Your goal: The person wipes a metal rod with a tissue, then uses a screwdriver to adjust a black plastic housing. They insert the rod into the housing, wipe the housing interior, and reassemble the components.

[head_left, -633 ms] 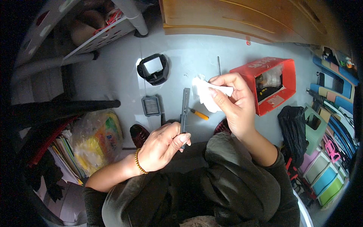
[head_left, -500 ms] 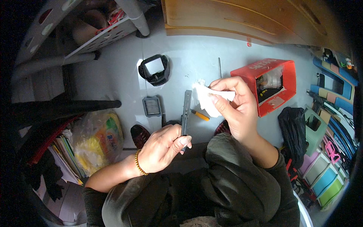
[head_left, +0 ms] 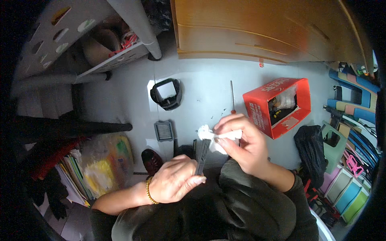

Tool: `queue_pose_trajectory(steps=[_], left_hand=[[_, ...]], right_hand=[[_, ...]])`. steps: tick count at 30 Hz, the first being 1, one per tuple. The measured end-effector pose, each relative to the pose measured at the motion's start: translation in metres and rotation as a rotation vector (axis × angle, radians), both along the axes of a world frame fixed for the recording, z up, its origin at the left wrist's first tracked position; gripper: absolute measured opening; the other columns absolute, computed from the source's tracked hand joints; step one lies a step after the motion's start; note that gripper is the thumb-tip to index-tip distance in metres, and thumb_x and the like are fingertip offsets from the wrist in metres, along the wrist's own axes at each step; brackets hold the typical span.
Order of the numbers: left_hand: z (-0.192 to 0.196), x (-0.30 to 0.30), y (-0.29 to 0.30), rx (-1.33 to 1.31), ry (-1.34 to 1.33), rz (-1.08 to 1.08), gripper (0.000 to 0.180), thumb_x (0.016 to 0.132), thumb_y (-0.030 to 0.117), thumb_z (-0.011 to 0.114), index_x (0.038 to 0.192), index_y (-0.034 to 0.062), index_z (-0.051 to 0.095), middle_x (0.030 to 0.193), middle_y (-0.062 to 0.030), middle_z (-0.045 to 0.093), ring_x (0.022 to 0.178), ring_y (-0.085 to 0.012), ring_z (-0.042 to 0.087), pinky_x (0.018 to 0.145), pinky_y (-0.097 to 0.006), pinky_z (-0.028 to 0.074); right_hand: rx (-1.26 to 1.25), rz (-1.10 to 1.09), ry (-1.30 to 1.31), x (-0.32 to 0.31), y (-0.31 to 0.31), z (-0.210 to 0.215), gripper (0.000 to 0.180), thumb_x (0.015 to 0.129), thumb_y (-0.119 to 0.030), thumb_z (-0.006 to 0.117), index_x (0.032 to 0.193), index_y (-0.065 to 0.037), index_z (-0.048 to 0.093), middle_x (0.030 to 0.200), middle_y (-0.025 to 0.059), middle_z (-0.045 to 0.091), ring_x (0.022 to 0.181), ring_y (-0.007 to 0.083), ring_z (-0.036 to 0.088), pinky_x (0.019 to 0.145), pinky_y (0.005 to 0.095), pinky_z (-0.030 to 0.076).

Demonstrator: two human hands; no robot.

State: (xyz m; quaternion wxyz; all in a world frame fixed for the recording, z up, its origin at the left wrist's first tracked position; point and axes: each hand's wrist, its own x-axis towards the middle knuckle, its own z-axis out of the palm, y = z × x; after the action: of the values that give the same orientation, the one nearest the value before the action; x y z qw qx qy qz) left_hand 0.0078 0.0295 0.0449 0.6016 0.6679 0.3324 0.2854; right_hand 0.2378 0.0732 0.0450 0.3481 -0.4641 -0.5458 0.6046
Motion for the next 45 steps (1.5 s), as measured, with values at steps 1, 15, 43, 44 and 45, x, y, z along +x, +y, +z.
queue_pose_trajectory(steps=[1, 15, 43, 44, 45], left_hand=[[0.003, 0.001, 0.002, 0.031, -0.050, 0.005, 0.023, 0.095, 0.020, 0.063, 0.083, 0.0016, 0.055, 0.075, -0.0119, 0.055, 0.066, -0.0319, 0.056, 0.065, -0.040, 0.045], [-0.026, -0.011, -0.007, -0.844, -0.283, 0.354, 0.020, 0.101, 0.011, 0.053, 0.105, -0.0068, 0.063, 0.112, -0.0248, 0.067, 0.090, -0.0273, 0.070, 0.085, -0.041, 0.057], [0.000, -0.011, -0.009, -0.659, 0.068, 0.386, 0.024, 0.101, 0.012, 0.056, 0.102, -0.0091, 0.067, 0.083, -0.0107, 0.073, 0.074, -0.0127, 0.071, 0.066, -0.025, 0.056], [0.000, -0.011, -0.009, -0.654, 0.079, 0.377, 0.025, 0.101, 0.013, 0.055, 0.102, -0.0089, 0.066, 0.084, -0.0106, 0.073, 0.074, -0.0129, 0.070, 0.068, -0.026, 0.056], [0.001, -0.011, -0.008, -0.650, 0.089, 0.367, 0.026, 0.102, 0.014, 0.054, 0.101, -0.0087, 0.066, 0.084, -0.0105, 0.073, 0.074, -0.0131, 0.070, 0.070, -0.026, 0.057]], right_hand=[[0.079, 0.036, -0.074, 0.003, 0.001, -0.021, 0.020, 0.088, 0.004, 0.066, 0.106, 0.000, 0.059, 0.108, 0.0109, 0.057, 0.097, 0.0151, 0.059, 0.086, 0.0267, 0.047], [0.121, 0.566, -1.036, 0.038, -0.083, -0.192, 0.029, 0.088, -0.029, 0.067, 0.101, -0.004, 0.060, 0.098, 0.0145, 0.066, 0.097, 0.0319, 0.066, 0.082, 0.0426, 0.053], [0.668, 0.159, -0.544, 0.004, 0.008, 0.039, 0.046, 0.067, 0.000, 0.082, 0.110, -0.004, 0.070, 0.065, 0.0026, 0.055, 0.051, 0.0189, 0.049, 0.047, 0.0319, 0.038], [0.671, 0.168, -0.545, 0.004, 0.008, 0.039, 0.046, 0.066, 0.000, 0.082, 0.110, -0.004, 0.070, 0.066, 0.0027, 0.055, 0.051, 0.0191, 0.049, 0.047, 0.0320, 0.038], [0.675, 0.177, -0.547, 0.003, 0.008, 0.039, 0.046, 0.066, 0.000, 0.082, 0.111, -0.004, 0.070, 0.066, 0.0027, 0.055, 0.051, 0.0193, 0.049, 0.047, 0.0320, 0.038]])
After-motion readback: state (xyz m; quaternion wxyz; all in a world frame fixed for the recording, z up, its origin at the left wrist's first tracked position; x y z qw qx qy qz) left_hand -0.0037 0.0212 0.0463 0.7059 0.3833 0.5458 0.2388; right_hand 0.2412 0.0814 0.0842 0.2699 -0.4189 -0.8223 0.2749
